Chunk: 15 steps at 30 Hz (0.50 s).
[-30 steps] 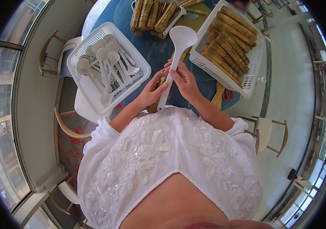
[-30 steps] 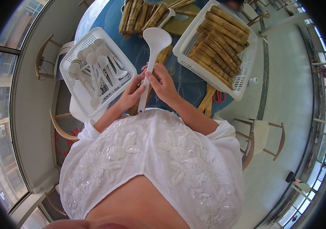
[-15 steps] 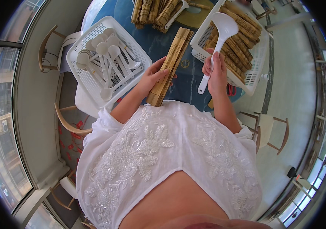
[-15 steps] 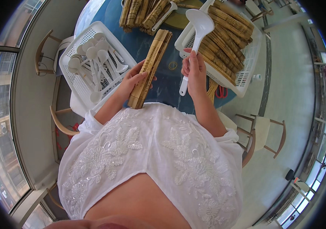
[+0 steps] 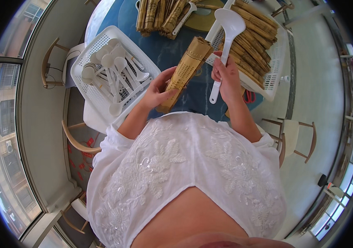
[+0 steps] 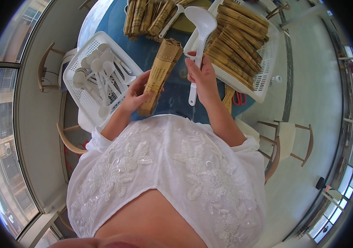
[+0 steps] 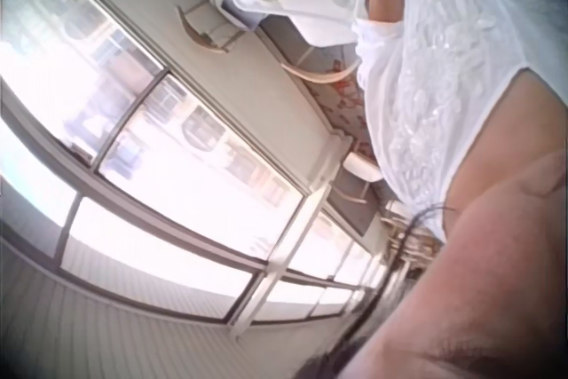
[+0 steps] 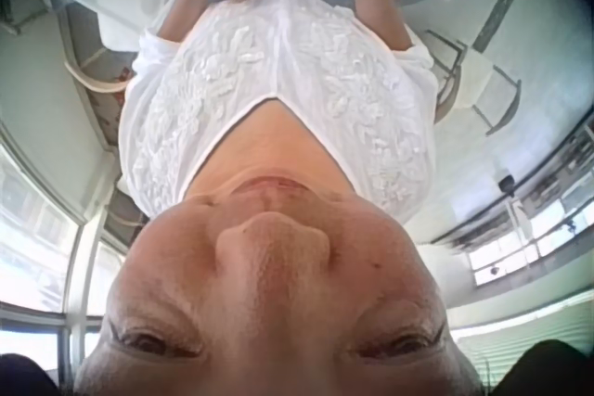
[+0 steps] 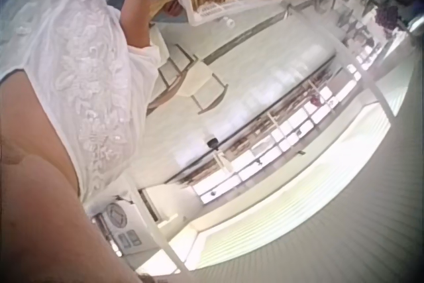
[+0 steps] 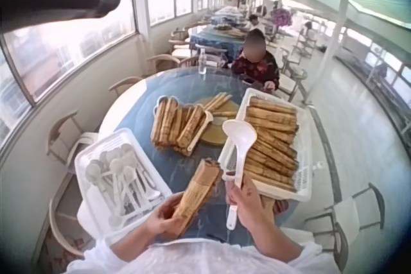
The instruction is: The person repeatedly picks a white plastic spoon from a basket, places it into a hollow bamboo tube, and sets the assembled unit on the table. This is done one at a time for multiple bamboo tubes.
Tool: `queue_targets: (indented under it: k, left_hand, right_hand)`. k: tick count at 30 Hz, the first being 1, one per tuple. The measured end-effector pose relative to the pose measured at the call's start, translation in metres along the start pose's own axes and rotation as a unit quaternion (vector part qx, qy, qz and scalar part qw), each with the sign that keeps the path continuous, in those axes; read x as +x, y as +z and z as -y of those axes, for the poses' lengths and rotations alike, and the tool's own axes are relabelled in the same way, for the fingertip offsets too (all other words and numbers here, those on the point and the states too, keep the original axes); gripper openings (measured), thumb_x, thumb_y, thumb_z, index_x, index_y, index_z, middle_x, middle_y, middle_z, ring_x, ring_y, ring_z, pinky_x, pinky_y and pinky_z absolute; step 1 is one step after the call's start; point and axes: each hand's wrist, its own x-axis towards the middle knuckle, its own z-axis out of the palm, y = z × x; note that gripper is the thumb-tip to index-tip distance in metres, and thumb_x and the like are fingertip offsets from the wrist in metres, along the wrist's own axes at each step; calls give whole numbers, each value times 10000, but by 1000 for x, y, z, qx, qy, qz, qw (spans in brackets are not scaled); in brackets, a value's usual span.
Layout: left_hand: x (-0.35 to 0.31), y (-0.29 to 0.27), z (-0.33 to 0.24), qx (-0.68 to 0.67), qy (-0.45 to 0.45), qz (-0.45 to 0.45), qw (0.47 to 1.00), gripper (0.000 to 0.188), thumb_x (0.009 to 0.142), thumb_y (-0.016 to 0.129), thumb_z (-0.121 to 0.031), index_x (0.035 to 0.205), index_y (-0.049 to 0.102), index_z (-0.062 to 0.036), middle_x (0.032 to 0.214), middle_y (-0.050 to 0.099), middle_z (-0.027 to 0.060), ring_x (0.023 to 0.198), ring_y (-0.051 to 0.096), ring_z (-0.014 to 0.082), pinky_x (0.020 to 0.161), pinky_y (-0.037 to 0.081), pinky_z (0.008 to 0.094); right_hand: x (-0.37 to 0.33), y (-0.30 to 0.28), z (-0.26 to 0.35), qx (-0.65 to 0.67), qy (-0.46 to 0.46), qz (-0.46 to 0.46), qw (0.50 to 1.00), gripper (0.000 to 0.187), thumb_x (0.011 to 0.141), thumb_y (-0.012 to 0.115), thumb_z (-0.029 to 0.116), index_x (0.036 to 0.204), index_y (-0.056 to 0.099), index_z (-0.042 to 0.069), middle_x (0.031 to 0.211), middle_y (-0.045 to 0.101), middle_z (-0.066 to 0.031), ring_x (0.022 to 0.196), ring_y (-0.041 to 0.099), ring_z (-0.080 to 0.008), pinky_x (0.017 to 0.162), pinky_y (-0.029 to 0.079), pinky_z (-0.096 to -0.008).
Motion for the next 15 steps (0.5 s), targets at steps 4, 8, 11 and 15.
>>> queue_targets:
  k: [4, 8, 11, 15]
  left_hand:
    - [0, 3, -5, 89, 24, 13, 996, 631, 810, 607, 68, 1390, 369, -7, 1303, 509, 118, 1131, 547, 186, 954, 435, 302]
    - [4, 7, -10, 201, 88, 29, 975, 571, 820, 591, 80, 1356, 412, -2, 1316, 513, 116, 1125, 550, 179, 940, 446, 285]
    - [9, 7, -16, 267, 122, 31, 955, 533, 828, 598, 60, 1331, 436, -2, 1320, 513, 129, 1121, 559, 193, 933, 458, 293]
    - [19, 18, -22, 443, 168, -105, 874, 473, 840, 636, 2, 1284, 475, -16, 1234, 555, 136, 1070, 588, 220, 895, 484, 293]
  right_hand:
    - [-5, -3, 8, -11, -1, 28, 1000, 514, 805, 741, 147, 1202, 428, 52, 974, 530, -31, 773, 503, -76, 667, 430, -220]
    - [-9, 6, 15, 22, -5, 66, 998, 547, 783, 738, 55, 1200, 384, 67, 1150, 575, -128, 1032, 573, -157, 873, 493, -277]
    - [-14, 11, 17, -5, -21, 58, 998, 499, 788, 712, 9, 1160, 386, 73, 1115, 582, -129, 1027, 572, -153, 853, 497, -269]
    - [-19, 12, 2, -31, -116, -1, 993, 441, 789, 672, -47, 1092, 378, 81, 1077, 579, -123, 1011, 571, -144, 840, 498, -260]
